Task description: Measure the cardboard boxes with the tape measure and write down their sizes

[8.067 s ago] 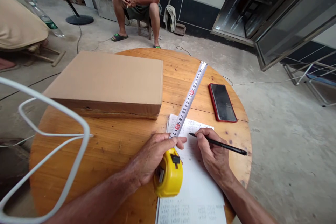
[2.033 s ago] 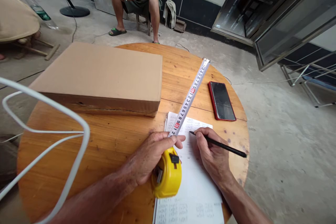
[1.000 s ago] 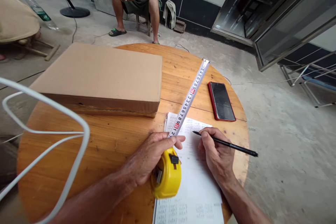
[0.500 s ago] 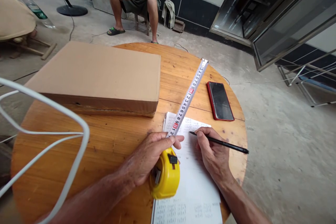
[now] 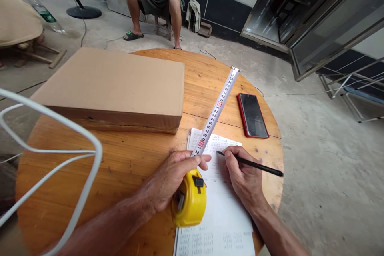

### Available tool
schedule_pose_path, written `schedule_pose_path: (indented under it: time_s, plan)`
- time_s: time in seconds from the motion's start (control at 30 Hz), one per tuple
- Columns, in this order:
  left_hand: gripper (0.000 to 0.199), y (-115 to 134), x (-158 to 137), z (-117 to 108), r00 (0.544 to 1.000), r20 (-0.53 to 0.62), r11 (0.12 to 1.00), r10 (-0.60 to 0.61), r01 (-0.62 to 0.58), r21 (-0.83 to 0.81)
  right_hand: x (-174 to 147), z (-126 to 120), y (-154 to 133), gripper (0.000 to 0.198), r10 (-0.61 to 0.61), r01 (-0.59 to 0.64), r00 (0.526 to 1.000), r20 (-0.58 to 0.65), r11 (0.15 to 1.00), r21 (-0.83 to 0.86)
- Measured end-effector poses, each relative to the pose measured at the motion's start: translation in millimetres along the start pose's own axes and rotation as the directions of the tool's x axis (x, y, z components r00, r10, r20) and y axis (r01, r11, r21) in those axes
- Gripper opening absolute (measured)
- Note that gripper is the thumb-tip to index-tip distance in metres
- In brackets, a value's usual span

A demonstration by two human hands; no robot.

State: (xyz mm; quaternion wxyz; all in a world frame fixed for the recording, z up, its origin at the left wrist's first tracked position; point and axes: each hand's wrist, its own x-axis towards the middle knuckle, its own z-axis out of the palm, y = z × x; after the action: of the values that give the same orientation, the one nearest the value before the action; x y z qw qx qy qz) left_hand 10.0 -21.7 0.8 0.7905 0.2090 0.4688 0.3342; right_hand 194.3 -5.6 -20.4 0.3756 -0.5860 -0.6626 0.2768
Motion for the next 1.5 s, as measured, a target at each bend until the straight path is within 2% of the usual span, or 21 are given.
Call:
schedule_pose_path:
  time_s: [0.23, 0.33, 0.43, 0.53, 0.63, 0.7, 0.93, 1.03, 1.2, 1.33, 1.43, 1.5]
  plan:
    - [0.021, -0.7, 1.9, -0.7, 1.000, 0.006, 1.000, 0.000, 0.000, -0.015, 0.2, -1.6, 0.9, 0.016, 0.000, 0.001, 1.000, 0.005, 1.000, -0.017]
    - [0.021, -0.4, 1.3, -0.7, 1.000, 0.002, 1.000, -0.003, 0.003, -0.011, -0.5, -2.6, 1.7, 0.016, 0.017, -0.017, 1.000, 0.015, 0.999, 0.032]
    - [0.021, 0.0, 0.8, -0.5, 1.000, 0.001, 1.000, -0.003, 0.003, -0.011, -0.6, -3.7, 1.9, 0.015, 0.062, -0.053, 0.997, -0.048, 0.985, 0.165]
    - [0.021, -0.2, 1.3, -0.4, 1.000, -0.002, 1.000, 0.008, -0.008, -0.010, 1.7, -4.5, 2.0, 0.014, 0.053, -0.018, 0.986, -0.155, 0.975, 0.220]
    - [0.021, -0.1, 1.6, 0.4, 1.000, -0.008, 1.000, 0.022, -0.022, -0.004, 6.0, -4.3, 2.6, 0.014, 0.014, 0.031, 0.972, -0.236, 0.982, 0.186]
    - [0.021, 0.8, 1.0, 2.0, 1.000, 0.001, 1.000, 0.016, -0.016, -0.007, 8.3, -3.8, 3.8, 0.017, 0.015, 0.025, 0.969, -0.248, 0.987, 0.156]
    - [0.031, 7.2, -6.0, 5.5, 1.000, 0.009, 0.999, 0.022, -0.022, 0.041, 7.5, -0.8, 8.1, 0.021, 0.053, -0.033, 0.989, -0.141, 0.990, 0.139]
    - [0.030, 9.4, -8.1, 3.6, 0.998, -0.015, 0.998, 0.053, -0.053, 0.036, 6.8, 0.6, 6.1, 0.021, -0.007, 0.011, 0.990, -0.143, 1.000, 0.024]
    - [0.033, 7.6, -8.5, 2.4, 0.996, -0.019, 0.996, 0.084, -0.083, 0.040, 7.3, 2.6, -1.6, 0.020, -0.171, 0.162, 0.982, -0.086, 0.982, -0.098]
    - [0.024, 2.6, -7.6, 3.3, 0.991, 0.014, 0.990, 0.136, -0.136, 0.038, 7.7, 0.2, -5.5, 0.021, -0.154, 0.150, 0.987, -0.038, 0.985, -0.089]
    - [0.022, 0.6, -6.5, 3.6, 0.988, 0.017, 0.987, 0.155, -0.155, 0.036, 5.3, -7.3, -2.6, 0.024, -0.102, 0.094, 0.990, -0.099, 0.992, -0.085]
    - [0.020, 0.5, -6.1, 3.7, 0.989, 0.014, 0.988, 0.146, -0.147, 0.042, 1.5, -15.6, 3.4, 0.023, -0.103, 0.081, 0.981, -0.162, 0.987, -0.140]
